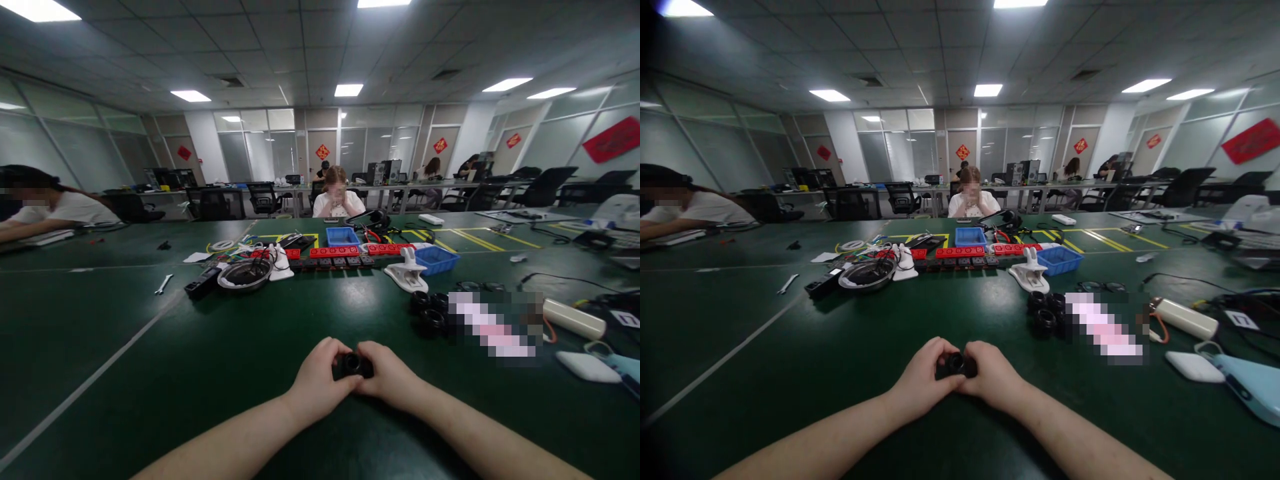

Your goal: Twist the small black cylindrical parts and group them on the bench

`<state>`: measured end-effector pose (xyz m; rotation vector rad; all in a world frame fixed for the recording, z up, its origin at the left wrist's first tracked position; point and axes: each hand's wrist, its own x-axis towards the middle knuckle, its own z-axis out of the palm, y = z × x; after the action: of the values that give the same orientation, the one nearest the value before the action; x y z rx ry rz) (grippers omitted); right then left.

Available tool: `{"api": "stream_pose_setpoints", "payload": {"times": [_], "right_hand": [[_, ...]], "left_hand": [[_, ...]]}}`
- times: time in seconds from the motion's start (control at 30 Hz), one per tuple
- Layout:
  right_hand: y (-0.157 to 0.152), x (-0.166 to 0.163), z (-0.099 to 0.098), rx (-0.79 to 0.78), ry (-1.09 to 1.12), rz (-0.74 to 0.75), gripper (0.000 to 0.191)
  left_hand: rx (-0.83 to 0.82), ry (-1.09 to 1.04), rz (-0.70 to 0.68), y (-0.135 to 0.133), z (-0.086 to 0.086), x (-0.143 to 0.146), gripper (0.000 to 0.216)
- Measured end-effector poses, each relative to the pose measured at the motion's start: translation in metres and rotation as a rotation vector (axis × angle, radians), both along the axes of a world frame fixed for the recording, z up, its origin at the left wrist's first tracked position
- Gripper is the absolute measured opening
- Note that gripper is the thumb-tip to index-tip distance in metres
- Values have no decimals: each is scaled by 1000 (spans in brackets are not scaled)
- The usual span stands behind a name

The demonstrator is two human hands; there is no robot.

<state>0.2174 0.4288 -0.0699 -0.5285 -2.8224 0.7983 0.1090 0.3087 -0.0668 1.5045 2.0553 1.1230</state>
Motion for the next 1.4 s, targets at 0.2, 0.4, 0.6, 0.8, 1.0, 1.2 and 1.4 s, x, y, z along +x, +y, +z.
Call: {"api": "stream_pose_setpoints", "payload": {"times": [0.2, 0.4, 0.6, 0.8, 1.0, 1.2, 1.4], "right_hand": [[-9, -4, -4, 183, 10, -36, 17], [-1, 4, 2, 92, 60, 117, 30], [16, 11, 4, -49, 22, 295, 31], [17, 10, 1, -63, 43, 300, 28], [17, 9, 0, -61, 35, 277, 28], [16, 9, 1, -59, 13, 256, 26], [15, 8, 2, -58, -9, 219, 27]], "left_hand": [[-11, 23, 67, 0, 3, 3, 18], [-14, 24, -102, 1, 3, -6, 24], [-37, 19, -220, 0, 6, -11, 25], [-28, 3, -225, 0, 3, -12, 25], [-34, 19, -217, 2, 3, -12, 26], [-26, 3, -203, 1, 3, -10, 27], [-34, -5, -185, 1, 3, -9, 27]]}}
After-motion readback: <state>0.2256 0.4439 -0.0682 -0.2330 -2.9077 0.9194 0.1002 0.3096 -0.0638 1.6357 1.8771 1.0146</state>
